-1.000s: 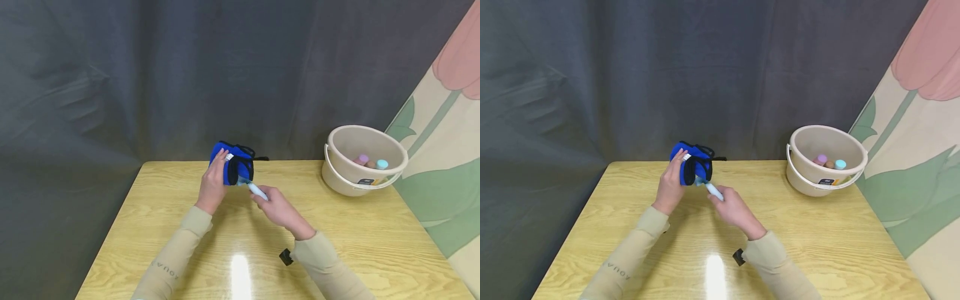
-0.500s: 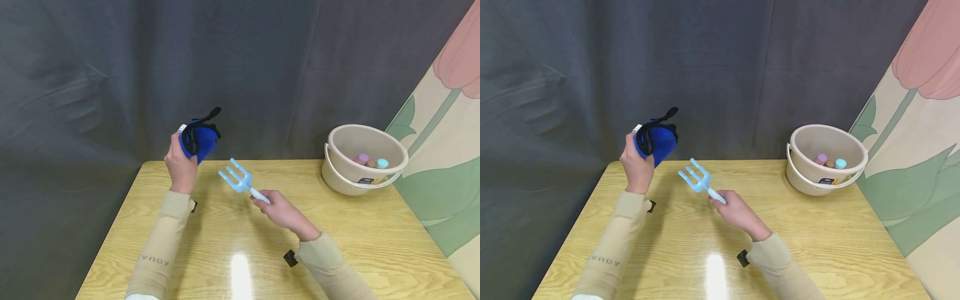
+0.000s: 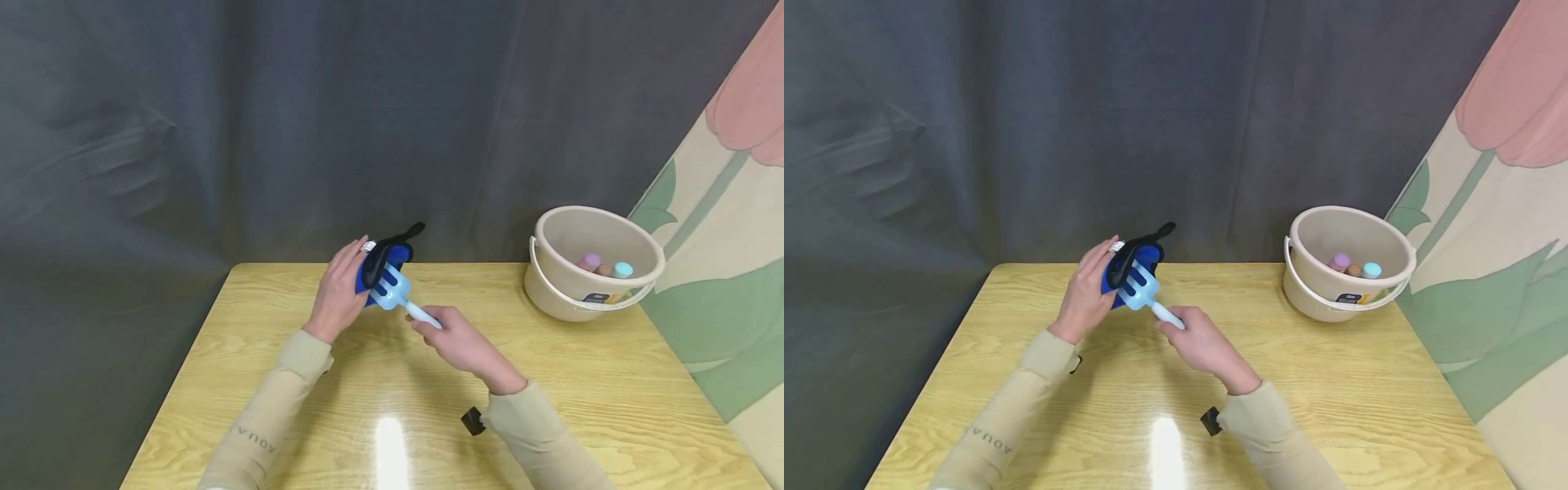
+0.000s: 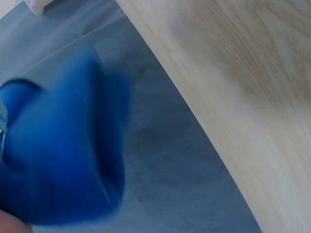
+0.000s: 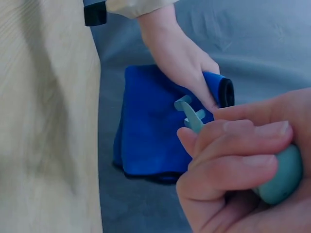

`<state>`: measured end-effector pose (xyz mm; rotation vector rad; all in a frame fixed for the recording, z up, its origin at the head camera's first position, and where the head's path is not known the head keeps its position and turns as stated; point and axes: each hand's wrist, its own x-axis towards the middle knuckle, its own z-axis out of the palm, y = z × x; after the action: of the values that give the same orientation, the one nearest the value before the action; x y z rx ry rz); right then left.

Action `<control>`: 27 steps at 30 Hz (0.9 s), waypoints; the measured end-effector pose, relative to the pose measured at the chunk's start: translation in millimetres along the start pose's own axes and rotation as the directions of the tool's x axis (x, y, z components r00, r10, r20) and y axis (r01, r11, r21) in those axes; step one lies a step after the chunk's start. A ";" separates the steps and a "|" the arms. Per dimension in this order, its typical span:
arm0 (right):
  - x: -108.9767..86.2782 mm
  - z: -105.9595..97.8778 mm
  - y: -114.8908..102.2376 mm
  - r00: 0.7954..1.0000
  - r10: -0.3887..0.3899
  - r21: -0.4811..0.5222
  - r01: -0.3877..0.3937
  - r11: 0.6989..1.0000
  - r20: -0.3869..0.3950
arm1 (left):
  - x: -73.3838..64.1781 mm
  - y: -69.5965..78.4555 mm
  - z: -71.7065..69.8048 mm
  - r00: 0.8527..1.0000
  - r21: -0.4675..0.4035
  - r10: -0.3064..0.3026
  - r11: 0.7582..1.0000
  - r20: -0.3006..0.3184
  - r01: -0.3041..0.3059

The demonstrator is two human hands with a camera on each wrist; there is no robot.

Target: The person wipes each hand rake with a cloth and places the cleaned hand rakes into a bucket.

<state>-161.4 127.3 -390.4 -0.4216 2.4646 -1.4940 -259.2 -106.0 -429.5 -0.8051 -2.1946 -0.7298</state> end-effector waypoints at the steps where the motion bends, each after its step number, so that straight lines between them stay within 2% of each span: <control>1: -0.2 -0.6 -0.8 1.000 0.000 -0.002 0.000 1.000 -0.004 | 1.1 0.0 -0.3 0.999 0.012 0.033 0.999 0.005 -0.033; 5: -1.2 -1.9 -4.1 1.000 0.004 -0.008 -0.004 1.000 -0.012 | 2.4 1.6 -2.0 0.991 0.100 0.130 0.986 0.036 -0.132; 10: -0.3 -0.5 -5.6 1.000 0.000 -0.025 0.000 1.000 -0.017 | -0.2 4.4 -4.2 0.982 0.192 0.155 0.966 0.105 -0.173; 13: 0.7 0.5 -5.8 1.000 -0.001 -0.037 0.001 0.999 -0.019 | -2.5 6.8 -4.0 0.978 0.209 0.155 0.961 0.138 -0.181; 20: 3.8 1.8 -7.6 0.999 -0.007 -0.027 0.005 1.000 -0.052 | -6.3 17.3 4.3 0.964 0.151 0.205 0.961 0.171 -0.231; 27: 7.6 0.0 -8.2 0.997 -0.010 -0.026 0.008 1.000 -0.082 | -11.3 30.4 14.2 0.961 0.064 0.252 0.964 0.116 -0.260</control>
<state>-167.5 121.0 -383.4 -0.3840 2.5506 -1.5142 -236.7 -80.3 -438.7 -1.0850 -2.1435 -0.4788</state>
